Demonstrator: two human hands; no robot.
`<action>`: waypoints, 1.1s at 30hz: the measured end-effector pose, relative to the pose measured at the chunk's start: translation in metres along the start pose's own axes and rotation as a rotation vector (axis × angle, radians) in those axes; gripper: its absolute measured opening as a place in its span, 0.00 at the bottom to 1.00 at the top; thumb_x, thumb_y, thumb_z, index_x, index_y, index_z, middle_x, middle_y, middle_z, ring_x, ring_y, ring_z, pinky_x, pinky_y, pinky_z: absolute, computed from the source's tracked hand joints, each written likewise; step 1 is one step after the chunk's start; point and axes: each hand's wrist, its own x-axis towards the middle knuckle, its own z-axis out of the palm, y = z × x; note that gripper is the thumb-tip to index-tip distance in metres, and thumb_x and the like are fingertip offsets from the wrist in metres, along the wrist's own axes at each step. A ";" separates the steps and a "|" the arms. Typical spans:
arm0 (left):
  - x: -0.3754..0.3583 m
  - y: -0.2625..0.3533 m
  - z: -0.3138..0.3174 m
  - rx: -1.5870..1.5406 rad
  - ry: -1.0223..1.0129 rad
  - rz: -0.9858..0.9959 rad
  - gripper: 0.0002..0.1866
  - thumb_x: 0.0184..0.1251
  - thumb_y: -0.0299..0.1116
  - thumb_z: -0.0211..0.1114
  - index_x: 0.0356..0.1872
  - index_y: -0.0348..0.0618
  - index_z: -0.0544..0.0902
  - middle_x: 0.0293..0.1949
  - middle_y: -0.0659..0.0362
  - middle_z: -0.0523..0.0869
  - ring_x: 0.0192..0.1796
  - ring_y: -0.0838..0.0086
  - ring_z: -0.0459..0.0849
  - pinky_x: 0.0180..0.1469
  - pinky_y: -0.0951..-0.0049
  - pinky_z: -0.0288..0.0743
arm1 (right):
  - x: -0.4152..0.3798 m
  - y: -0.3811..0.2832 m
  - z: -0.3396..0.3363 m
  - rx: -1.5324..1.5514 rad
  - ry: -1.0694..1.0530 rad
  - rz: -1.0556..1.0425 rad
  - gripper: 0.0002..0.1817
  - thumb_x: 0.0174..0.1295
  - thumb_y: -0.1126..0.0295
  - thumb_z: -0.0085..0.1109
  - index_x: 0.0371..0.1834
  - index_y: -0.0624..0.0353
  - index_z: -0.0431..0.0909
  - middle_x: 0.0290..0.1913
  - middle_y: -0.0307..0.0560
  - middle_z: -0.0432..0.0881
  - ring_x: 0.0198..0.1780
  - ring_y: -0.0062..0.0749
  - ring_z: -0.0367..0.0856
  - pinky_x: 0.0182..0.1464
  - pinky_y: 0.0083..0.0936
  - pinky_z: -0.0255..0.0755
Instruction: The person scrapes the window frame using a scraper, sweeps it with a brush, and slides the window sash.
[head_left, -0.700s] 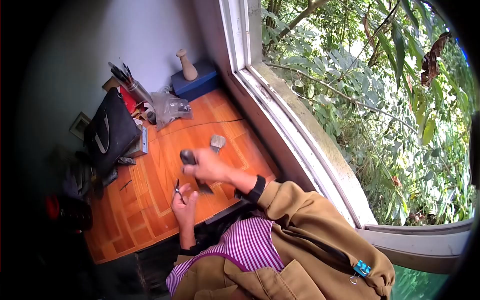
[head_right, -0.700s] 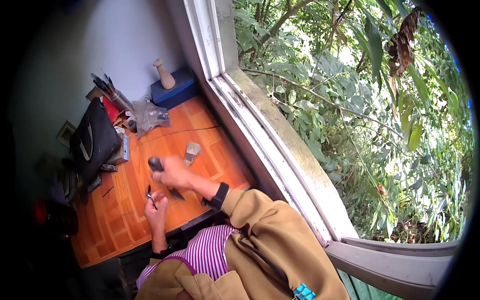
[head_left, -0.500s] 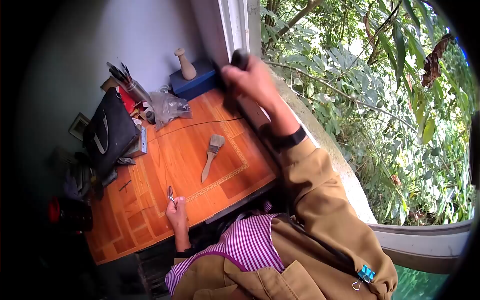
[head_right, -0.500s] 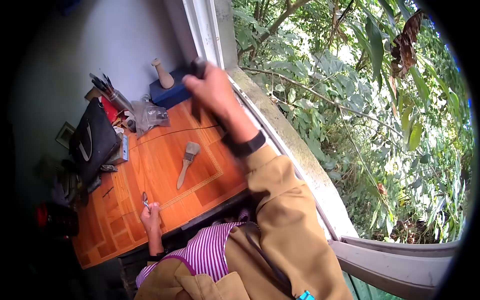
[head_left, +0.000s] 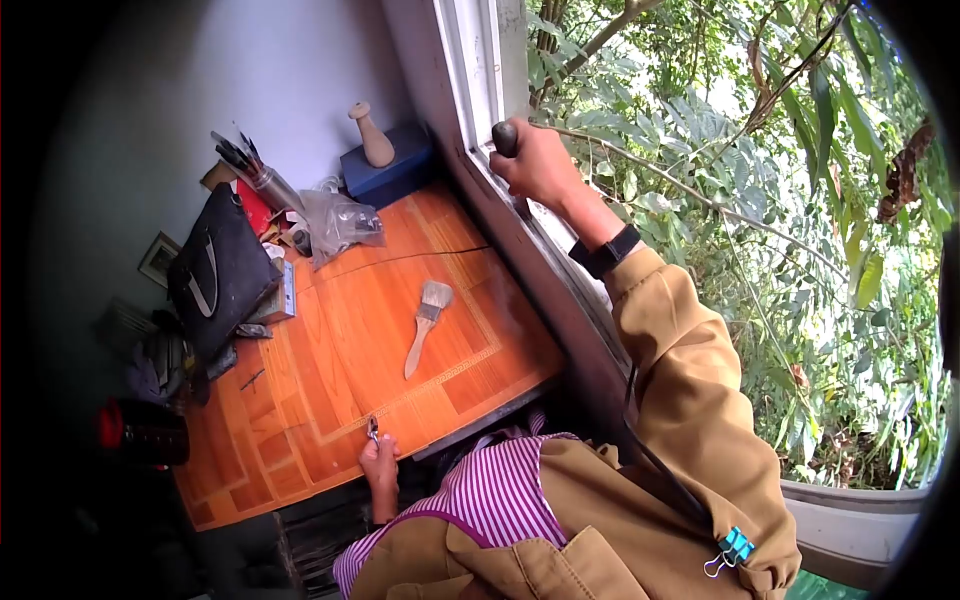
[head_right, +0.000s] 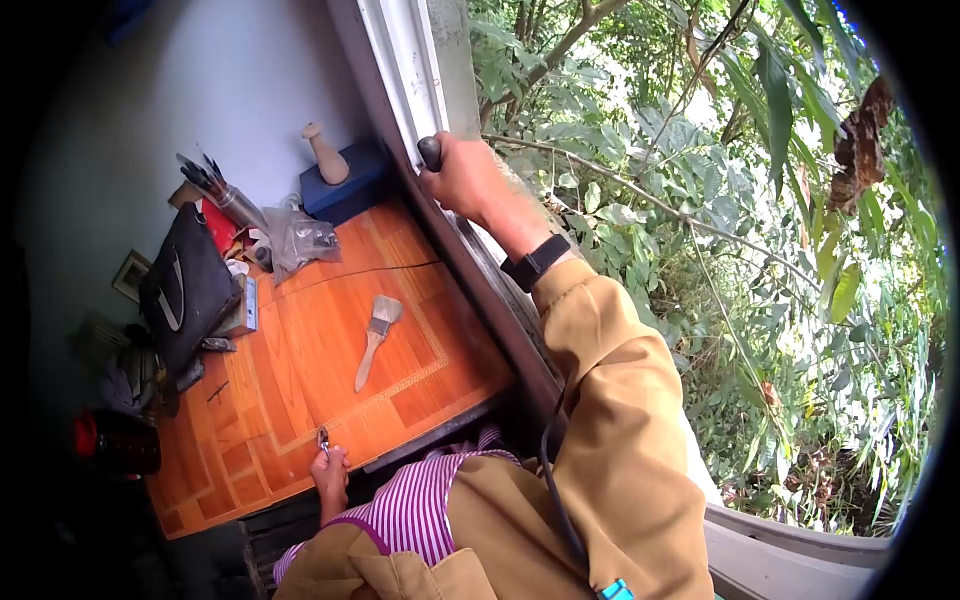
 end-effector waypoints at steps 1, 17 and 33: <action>-0.001 0.000 0.000 0.000 0.008 0.000 0.12 0.65 0.37 0.58 0.27 0.39 0.79 0.16 0.66 0.75 0.11 0.88 0.62 0.13 0.85 0.50 | 0.000 0.000 0.002 -0.049 -0.003 -0.020 0.10 0.53 0.71 0.60 0.36 0.63 0.73 0.21 0.46 0.78 0.17 0.25 0.77 0.23 0.24 0.73; 0.008 -0.016 -0.002 -0.008 0.028 0.113 0.12 0.65 0.37 0.58 0.27 0.39 0.78 0.14 0.64 0.74 0.09 0.85 0.60 0.11 0.83 0.49 | 0.002 0.050 -0.038 0.757 -0.045 0.539 0.09 0.56 0.74 0.57 0.36 0.67 0.69 0.28 0.50 0.79 0.18 0.32 0.80 0.16 0.23 0.78; 0.001 -0.004 0.002 -0.007 0.067 0.053 0.10 0.64 0.34 0.60 0.28 0.38 0.80 0.17 0.65 0.76 0.14 0.86 0.65 0.16 0.86 0.53 | -0.018 0.096 -0.046 1.053 0.107 0.711 0.09 0.59 0.72 0.54 0.36 0.68 0.73 0.31 0.51 0.81 0.20 0.29 0.81 0.21 0.21 0.79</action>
